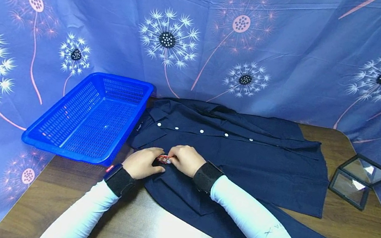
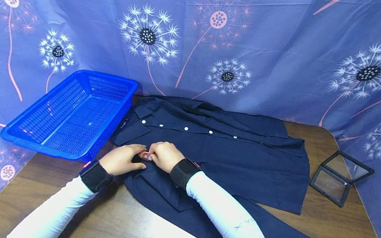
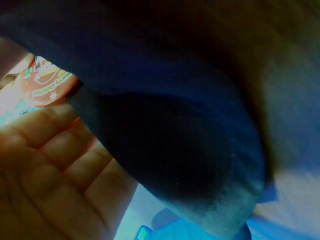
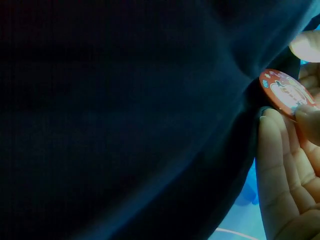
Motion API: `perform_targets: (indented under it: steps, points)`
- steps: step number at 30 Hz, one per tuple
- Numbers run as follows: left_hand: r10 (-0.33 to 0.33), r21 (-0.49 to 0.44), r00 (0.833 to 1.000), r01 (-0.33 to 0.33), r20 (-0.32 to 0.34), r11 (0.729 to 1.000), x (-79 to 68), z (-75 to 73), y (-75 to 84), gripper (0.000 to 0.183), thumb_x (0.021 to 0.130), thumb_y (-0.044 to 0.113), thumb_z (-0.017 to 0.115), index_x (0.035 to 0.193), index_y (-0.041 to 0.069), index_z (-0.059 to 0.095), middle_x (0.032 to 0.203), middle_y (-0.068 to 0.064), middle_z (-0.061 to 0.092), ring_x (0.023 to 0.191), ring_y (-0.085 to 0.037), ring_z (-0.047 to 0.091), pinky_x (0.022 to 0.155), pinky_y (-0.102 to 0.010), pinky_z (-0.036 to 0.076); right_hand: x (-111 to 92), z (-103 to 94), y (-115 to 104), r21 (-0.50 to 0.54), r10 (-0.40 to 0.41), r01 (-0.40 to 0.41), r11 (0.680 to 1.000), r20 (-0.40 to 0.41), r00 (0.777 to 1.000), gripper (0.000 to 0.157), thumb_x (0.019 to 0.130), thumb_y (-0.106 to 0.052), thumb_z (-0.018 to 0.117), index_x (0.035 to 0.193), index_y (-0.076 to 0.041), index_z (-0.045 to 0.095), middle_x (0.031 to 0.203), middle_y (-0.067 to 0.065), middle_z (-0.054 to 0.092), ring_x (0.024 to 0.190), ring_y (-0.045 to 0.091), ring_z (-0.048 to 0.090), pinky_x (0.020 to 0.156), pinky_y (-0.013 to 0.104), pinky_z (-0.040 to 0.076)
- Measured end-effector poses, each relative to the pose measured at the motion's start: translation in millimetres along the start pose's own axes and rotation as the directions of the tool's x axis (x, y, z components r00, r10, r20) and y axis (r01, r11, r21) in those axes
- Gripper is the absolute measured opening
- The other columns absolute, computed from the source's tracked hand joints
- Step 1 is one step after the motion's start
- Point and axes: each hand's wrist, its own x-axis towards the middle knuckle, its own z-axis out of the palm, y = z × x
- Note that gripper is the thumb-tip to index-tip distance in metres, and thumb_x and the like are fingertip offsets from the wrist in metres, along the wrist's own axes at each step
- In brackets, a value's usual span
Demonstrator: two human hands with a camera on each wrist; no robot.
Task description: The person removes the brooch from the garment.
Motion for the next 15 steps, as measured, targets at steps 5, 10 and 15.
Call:
perform_targets:
  steps: [5,10,15]
  points:
    - [-0.031,0.023,0.998,0.03,0.052,0.999,0.8,0.2,0.2,0.059,0.082,0.035,0.077,0.127,0.0,0.062,0.132,-0.015,0.062,0.125,-0.028,0.059,0.106,-0.042,0.045,0.3,-1.2,-0.8,0.009,0.015,-0.015,1.0,0.02,1.0,0.005,0.09,-0.01,0.066,0.086,-0.01,0.069,0.089,0.003,0.071,0.081,0.017,0.067,0.076,0.034,0.053]
    - [-0.031,0.027,0.997,0.03,0.064,0.999,1.1,-0.7,-0.3,0.061,0.082,0.033,0.077,0.129,-0.002,0.06,0.136,-0.017,0.06,0.127,-0.03,0.057,0.107,-0.043,0.044,1.0,-2.7,-1.3,0.022,0.022,-0.023,1.0,0.032,0.999,0.005,0.09,-0.01,0.068,0.085,-0.009,0.069,0.087,0.003,0.071,0.078,0.016,0.066,0.074,0.034,0.052]
    - [-0.03,0.026,0.997,0.028,0.074,0.999,1.1,-0.2,-1.6,0.064,0.081,0.034,0.078,0.13,-0.001,0.06,0.139,-0.017,0.057,0.13,-0.03,0.054,0.108,-0.043,0.043,1.5,-3.0,-1.3,0.017,0.025,-0.025,1.0,0.03,0.999,0.005,0.089,-0.011,0.068,0.085,-0.009,0.069,0.087,0.003,0.071,0.078,0.017,0.066,0.074,0.034,0.052]
